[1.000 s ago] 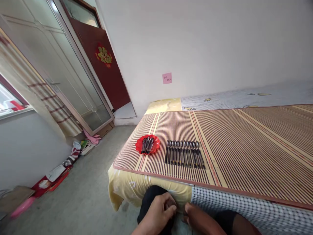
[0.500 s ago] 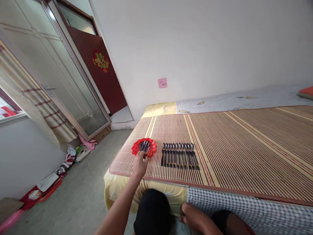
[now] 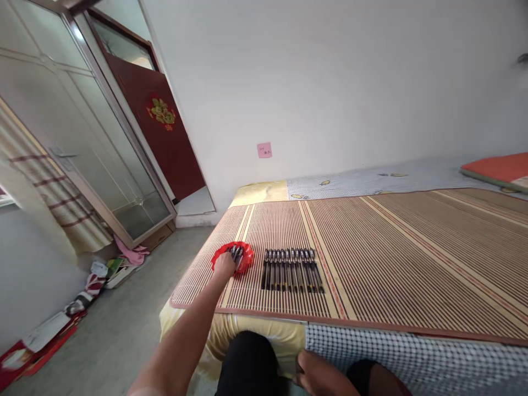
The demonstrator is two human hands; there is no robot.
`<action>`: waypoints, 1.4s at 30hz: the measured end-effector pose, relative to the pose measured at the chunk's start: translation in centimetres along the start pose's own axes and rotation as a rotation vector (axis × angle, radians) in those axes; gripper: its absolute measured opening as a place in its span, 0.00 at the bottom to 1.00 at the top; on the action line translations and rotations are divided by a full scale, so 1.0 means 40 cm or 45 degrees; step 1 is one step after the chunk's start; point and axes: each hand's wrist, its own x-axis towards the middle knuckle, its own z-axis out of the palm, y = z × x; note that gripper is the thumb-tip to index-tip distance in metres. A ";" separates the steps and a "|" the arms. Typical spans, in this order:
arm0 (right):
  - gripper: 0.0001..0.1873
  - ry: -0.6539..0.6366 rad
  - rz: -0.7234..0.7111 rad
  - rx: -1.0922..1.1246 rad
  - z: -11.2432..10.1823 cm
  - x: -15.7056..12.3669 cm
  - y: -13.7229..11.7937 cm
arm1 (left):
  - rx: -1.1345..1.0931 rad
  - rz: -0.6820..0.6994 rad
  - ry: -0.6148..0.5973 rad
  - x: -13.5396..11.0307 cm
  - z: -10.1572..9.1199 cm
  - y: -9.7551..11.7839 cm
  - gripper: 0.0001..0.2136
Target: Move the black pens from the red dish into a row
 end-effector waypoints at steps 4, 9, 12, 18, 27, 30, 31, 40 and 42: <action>0.06 -0.034 0.007 -0.066 -0.011 -0.006 -0.013 | -0.144 0.002 0.016 0.005 -0.026 -0.001 0.03; 0.09 -0.057 0.040 -0.057 -0.017 -0.007 -0.013 | -0.521 0.086 -0.001 -0.066 -0.054 0.018 0.06; 0.06 -0.047 -0.029 -0.017 -0.015 -0.001 -0.015 | -0.838 0.178 -0.150 -0.201 -0.023 0.029 0.11; 0.17 -0.073 -0.255 0.793 -0.039 0.017 -0.044 | -1.811 0.085 -0.684 -0.518 0.077 0.027 0.18; 0.28 0.043 -0.440 1.571 -0.097 -0.010 -0.051 | -1.843 -0.160 -0.960 -0.667 0.195 -0.010 0.20; 0.26 0.079 -0.427 1.615 -0.098 -0.021 -0.050 | -1.749 -0.143 -0.993 -0.681 0.221 -0.002 0.19; 0.25 0.089 -0.409 1.633 -0.100 -0.024 -0.049 | -1.747 -0.137 -1.003 -0.684 0.222 0.004 0.19; 0.23 -0.061 -0.438 1.724 -0.134 -0.054 -0.057 | -1.881 -0.079 -1.106 -0.672 0.185 0.038 0.21; 0.23 -0.058 -0.466 1.670 -0.136 -0.056 -0.064 | -1.860 -0.086 -0.997 -0.665 0.194 0.036 0.22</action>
